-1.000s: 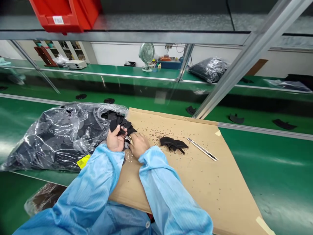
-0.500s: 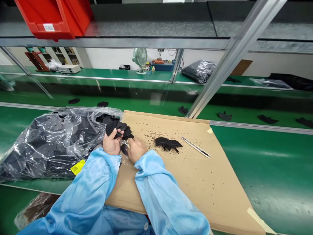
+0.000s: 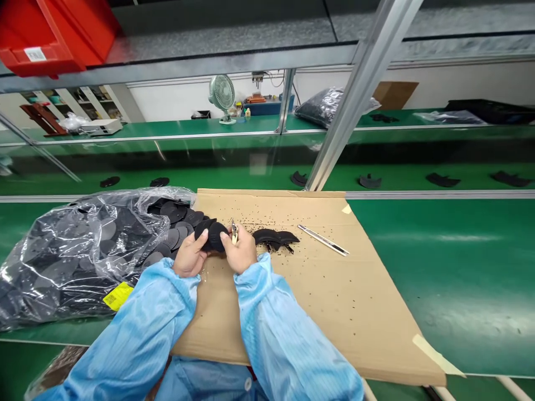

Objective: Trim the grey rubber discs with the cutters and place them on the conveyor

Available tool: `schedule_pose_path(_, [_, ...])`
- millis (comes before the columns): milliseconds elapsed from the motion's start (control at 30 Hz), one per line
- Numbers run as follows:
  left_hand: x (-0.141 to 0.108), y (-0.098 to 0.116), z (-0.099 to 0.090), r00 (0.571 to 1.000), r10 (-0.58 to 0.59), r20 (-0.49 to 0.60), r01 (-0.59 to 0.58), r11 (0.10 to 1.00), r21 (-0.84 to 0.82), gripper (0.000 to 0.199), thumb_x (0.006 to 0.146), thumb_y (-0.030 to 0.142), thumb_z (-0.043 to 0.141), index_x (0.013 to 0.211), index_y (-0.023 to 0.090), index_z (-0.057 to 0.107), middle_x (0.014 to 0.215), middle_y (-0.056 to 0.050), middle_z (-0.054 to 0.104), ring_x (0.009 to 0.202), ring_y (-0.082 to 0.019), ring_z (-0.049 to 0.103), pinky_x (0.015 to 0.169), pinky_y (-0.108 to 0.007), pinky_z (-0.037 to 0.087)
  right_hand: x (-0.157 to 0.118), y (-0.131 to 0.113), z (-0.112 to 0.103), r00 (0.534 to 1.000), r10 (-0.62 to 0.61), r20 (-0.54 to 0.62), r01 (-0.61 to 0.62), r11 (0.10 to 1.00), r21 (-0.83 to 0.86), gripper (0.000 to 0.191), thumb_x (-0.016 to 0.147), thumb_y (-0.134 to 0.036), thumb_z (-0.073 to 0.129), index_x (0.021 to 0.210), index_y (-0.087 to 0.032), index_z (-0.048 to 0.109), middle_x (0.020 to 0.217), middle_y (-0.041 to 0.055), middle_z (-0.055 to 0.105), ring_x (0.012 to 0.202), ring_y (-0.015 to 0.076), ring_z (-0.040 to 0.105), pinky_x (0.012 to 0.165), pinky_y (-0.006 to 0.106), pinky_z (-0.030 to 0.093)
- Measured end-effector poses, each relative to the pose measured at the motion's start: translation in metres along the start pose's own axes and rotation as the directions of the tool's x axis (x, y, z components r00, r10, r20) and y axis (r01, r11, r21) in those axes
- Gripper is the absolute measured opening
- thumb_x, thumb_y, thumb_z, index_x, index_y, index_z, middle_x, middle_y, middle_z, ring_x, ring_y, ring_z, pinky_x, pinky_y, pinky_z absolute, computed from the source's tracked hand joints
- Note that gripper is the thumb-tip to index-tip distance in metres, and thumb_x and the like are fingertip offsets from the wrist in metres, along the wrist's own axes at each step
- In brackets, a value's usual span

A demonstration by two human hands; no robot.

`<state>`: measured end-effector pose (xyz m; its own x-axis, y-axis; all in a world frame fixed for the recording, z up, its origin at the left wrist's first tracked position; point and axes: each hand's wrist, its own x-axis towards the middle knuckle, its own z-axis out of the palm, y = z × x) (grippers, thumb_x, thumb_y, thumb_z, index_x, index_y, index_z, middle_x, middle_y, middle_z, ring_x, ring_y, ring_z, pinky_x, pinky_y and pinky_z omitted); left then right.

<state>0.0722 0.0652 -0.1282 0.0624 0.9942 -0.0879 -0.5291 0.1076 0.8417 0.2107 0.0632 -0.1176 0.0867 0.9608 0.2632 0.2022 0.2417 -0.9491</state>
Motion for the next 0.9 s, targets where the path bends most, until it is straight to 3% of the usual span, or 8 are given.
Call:
schedule_pose_path(167, [-0.002,-0.002,0.0,0.998,0.052,0.046,-0.052,0.999,0.007,0.044,0.066,0.032,0.08,0.104,0.014,0.066,0.101,-0.012,0.07,0.097,-0.025,0.065,0.085,-0.04,0.053,-0.002,-0.003,0.002,0.999,-0.001,-0.034,-0.001,0.999,-0.052,0.022,0.075,-0.041,0.058,0.08,-0.02,0.054,0.067,-0.0016,0.057,0.06,0.0136,0.05,0.061,0.027,0.041])
schedule_pose_path(333, [-0.001,-0.003,0.001,0.995,0.096,0.003,-0.096,0.994,0.045,0.043,0.061,0.029,0.083,0.098,0.013,0.068,0.1,-0.011,0.071,0.097,-0.025,0.065,0.091,-0.041,0.05,-0.001,-0.003,0.001,0.999,0.006,-0.048,-0.013,0.988,-0.156,0.022,0.074,-0.041,0.059,0.08,-0.021,0.053,0.07,-0.0012,0.058,0.063,0.0148,0.052,0.063,0.028,0.041])
schedule_pose_path(467, [0.0,-0.003,0.0,0.994,0.101,-0.047,-0.098,0.993,0.062,0.045,0.061,0.029,0.083,0.099,0.012,0.068,0.1,-0.012,0.071,0.095,-0.025,0.066,0.091,-0.043,0.05,-0.002,-0.003,0.0,0.999,-0.001,-0.044,-0.006,0.986,-0.165,0.022,0.075,-0.041,0.059,0.082,-0.021,0.054,0.071,-0.0011,0.058,0.065,0.0152,0.052,0.065,0.028,0.042])
schedule_pose_path(633, [0.002,-0.007,-0.004,0.989,0.144,-0.021,-0.14,0.981,0.136,0.045,0.062,0.029,0.083,0.101,0.013,0.068,0.105,-0.012,0.07,0.098,-0.024,0.065,0.093,-0.041,0.049,-0.003,-0.004,0.001,0.998,-0.038,-0.045,0.029,0.982,-0.185,0.021,0.076,-0.04,0.057,0.083,-0.02,0.055,0.075,0.0006,0.06,0.068,0.016,0.054,0.067,0.028,0.043])
schedule_pose_path(900, [0.005,-0.011,-0.01,0.991,0.132,-0.037,-0.123,0.976,0.182,0.044,0.057,0.027,0.085,0.096,0.014,0.069,0.096,-0.011,0.071,0.096,-0.026,0.065,0.089,-0.041,0.051,-0.003,-0.001,0.003,0.998,-0.057,-0.009,0.054,0.976,-0.211,0.019,0.078,-0.039,0.056,0.081,-0.02,0.053,0.076,0.0012,0.06,0.07,0.0162,0.055,0.067,0.029,0.043])
